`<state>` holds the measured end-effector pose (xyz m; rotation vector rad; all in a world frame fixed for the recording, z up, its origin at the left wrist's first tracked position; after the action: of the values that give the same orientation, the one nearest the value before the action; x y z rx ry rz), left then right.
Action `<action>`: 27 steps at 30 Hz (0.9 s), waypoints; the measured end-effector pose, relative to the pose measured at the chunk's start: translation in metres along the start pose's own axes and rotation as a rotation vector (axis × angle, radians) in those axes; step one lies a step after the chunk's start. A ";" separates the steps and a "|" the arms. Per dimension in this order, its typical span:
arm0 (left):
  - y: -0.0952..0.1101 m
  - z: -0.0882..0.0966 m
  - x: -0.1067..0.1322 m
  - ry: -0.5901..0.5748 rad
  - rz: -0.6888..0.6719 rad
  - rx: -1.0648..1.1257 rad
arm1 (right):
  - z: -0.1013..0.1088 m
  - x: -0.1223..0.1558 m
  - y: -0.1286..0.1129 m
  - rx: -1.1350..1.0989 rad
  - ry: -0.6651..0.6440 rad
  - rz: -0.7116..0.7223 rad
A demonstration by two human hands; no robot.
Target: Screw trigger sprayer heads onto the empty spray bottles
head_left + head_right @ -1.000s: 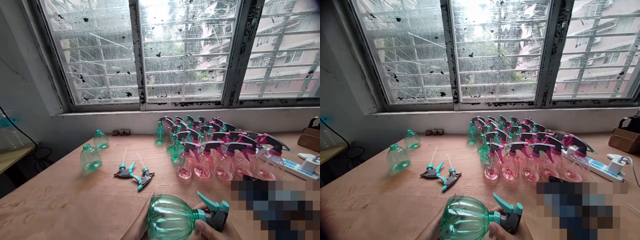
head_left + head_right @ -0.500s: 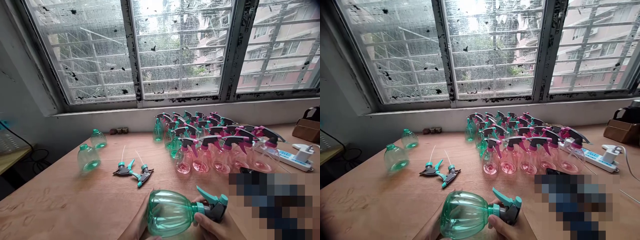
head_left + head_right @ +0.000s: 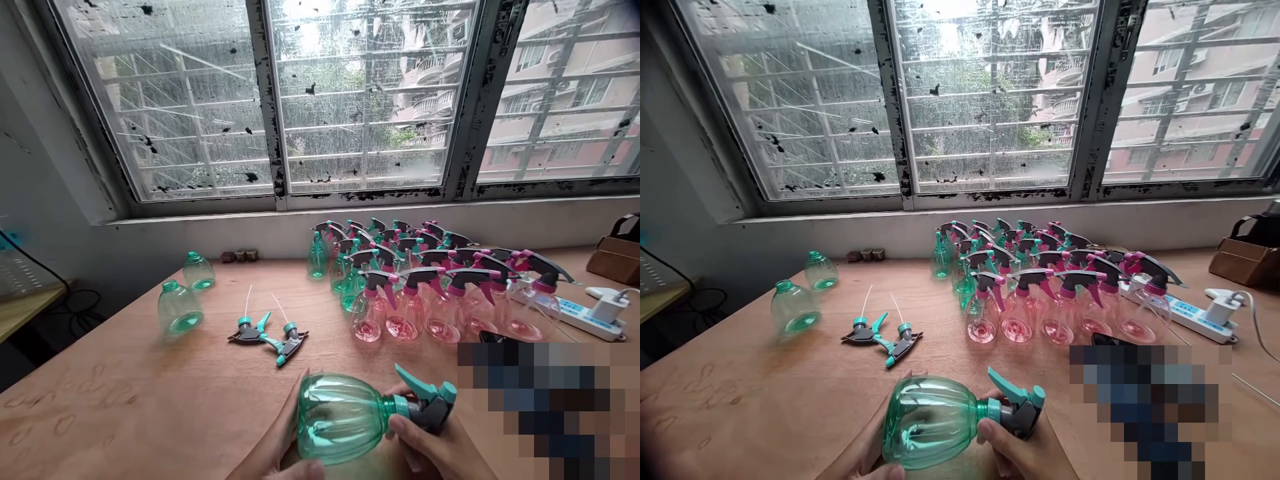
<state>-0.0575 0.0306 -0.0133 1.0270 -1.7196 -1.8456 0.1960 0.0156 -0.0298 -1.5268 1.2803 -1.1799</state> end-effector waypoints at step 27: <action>0.004 -0.001 -0.003 0.056 0.049 -0.012 | 0.005 0.004 -0.002 0.000 -0.019 0.002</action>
<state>-0.0554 0.0310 -0.0092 1.0132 -1.6842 -1.7787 0.2016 0.0117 -0.0284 -1.5335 1.2689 -1.1616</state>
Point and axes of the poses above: each hand's wrist, its own x-axis away from the middle knuckle, its own z-axis out of the back of the hand, y = z × x, the point moved 3 cm from there along -x, towards the middle knuckle, and after that the axes turned 12 degrees about -z, right-handed, at the moved point
